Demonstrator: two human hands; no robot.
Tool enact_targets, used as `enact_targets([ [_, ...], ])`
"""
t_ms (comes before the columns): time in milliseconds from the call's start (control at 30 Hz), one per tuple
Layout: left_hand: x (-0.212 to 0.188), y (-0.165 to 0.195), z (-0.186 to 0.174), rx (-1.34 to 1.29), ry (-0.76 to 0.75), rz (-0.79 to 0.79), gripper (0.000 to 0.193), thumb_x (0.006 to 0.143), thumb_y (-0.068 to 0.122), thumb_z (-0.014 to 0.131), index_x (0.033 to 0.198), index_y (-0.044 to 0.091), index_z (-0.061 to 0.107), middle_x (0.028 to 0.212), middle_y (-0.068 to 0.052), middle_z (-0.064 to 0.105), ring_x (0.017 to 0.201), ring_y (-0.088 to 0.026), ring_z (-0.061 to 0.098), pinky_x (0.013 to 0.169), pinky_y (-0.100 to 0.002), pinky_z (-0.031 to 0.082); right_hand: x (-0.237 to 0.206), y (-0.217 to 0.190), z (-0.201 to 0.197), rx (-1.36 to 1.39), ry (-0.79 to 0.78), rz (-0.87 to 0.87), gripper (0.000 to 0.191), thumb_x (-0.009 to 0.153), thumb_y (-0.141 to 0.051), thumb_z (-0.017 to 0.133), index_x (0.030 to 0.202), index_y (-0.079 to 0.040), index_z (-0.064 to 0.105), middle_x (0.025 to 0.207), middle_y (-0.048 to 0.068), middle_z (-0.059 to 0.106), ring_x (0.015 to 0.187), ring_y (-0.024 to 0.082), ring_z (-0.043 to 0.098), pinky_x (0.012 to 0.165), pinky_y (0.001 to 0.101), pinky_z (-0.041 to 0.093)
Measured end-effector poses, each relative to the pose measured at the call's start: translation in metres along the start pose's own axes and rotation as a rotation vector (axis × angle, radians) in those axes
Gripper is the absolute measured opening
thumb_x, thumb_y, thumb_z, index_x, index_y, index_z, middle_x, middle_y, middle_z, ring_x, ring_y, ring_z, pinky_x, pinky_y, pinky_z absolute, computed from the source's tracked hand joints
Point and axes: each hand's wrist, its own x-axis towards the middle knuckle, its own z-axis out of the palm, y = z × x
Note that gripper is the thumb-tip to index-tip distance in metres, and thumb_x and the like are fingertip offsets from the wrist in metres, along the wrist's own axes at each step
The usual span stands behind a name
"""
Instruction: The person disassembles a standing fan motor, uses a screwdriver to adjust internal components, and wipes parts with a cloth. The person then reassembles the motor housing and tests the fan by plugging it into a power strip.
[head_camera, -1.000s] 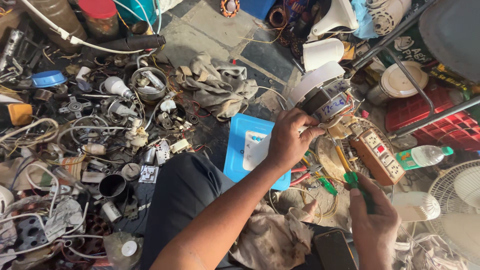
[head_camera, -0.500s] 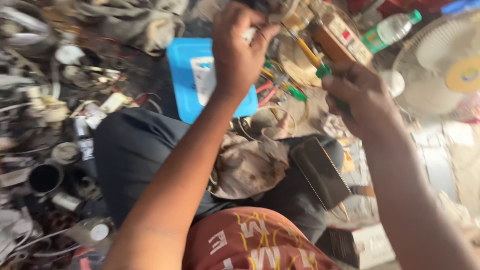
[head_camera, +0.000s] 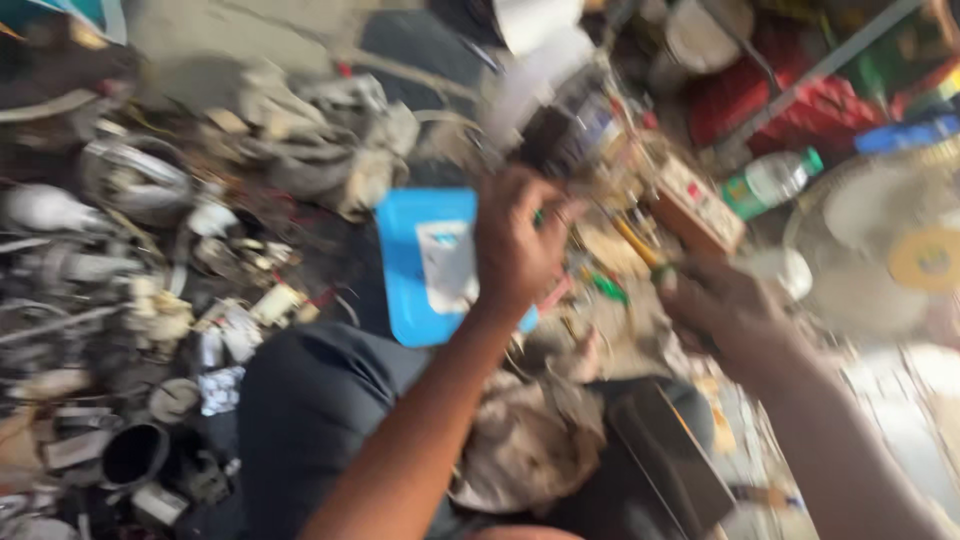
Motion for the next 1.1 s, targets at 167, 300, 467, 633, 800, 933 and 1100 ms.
enact_targets([
  [167,-0.001,0.011,0.003,0.005,0.028,-0.043,0.023,0.086,0.016,0.082,0.091,0.008,0.061,0.094,-0.008,0.062,0.095,-0.034,0.057,0.084,-0.046,0.046,0.004,0.006,0.002,0.169,-0.054,0.001,0.035,0.097,-0.036,0.062,0.110,-0.004,0.069,0.070,0.002,0.058,0.056,0.010,0.045,0.050,0.0278,0.034],
  [300,-0.001,0.007,0.005,0.005,0.028,-0.042,0.022,0.085,0.016,0.082,0.092,0.009,0.062,0.095,-0.006,0.062,0.095,-0.031,0.058,0.085,-0.044,0.047,0.018,0.022,0.001,0.291,-0.074,0.034,0.040,0.093,-0.033,0.066,0.117,-0.003,0.069,0.069,0.003,0.054,0.052,0.010,0.042,0.047,0.0283,0.032],
  [467,0.000,0.006,0.005,0.001,0.023,-0.046,0.021,0.086,0.017,0.082,0.092,0.009,0.063,0.095,-0.005,0.062,0.096,-0.030,0.057,0.085,-0.043,0.047,0.030,0.037,-0.001,0.415,-0.193,0.105,0.050,0.098,-0.043,0.058,0.116,0.003,0.069,0.066,0.006,0.055,0.050,0.012,0.045,0.045,0.0298,0.036],
  [633,0.001,0.004,0.005,0.009,0.009,-0.046,0.021,0.086,0.017,0.082,0.094,0.008,0.065,0.095,-0.006,0.062,0.095,-0.030,0.057,0.085,-0.043,0.047,0.029,0.032,0.001,0.264,-0.069,-0.016,0.041,0.090,-0.031,0.066,0.110,0.005,0.066,0.069,0.002,0.056,0.053,0.010,0.046,0.047,0.0277,0.035],
  [800,0.001,0.006,-0.005,0.081,-0.073,0.007,0.041,0.085,0.020,0.086,0.116,0.012,0.060,0.115,-0.008,0.058,0.109,-0.031,0.057,0.095,-0.047,0.047,0.021,0.021,-0.001,0.329,-0.170,0.096,0.051,0.095,-0.043,0.058,0.113,0.003,0.072,0.063,0.004,0.053,0.048,0.011,0.043,0.045,0.0279,0.033],
  [933,0.022,-0.001,-0.019,0.334,-0.124,0.246,0.091,0.072,0.022,0.092,0.149,0.020,0.044,0.148,-0.012,0.043,0.139,-0.037,0.048,0.115,-0.057,0.040,0.018,0.014,0.003,0.248,-0.105,0.061,0.046,0.091,-0.035,0.066,0.120,0.000,0.070,0.065,0.003,0.053,0.050,0.010,0.043,0.045,0.0285,0.032],
  [1100,0.064,-0.016,-0.015,0.373,-0.332,0.309,0.117,0.051,0.032,0.097,0.152,0.019,0.039,0.162,-0.014,0.024,0.146,-0.046,0.035,0.119,-0.061,0.034,0.018,0.009,0.006,0.132,-0.075,0.059,0.048,0.094,-0.045,0.066,0.111,-0.001,0.077,0.059,0.003,0.052,0.047,0.011,0.039,0.044,0.0293,0.030],
])
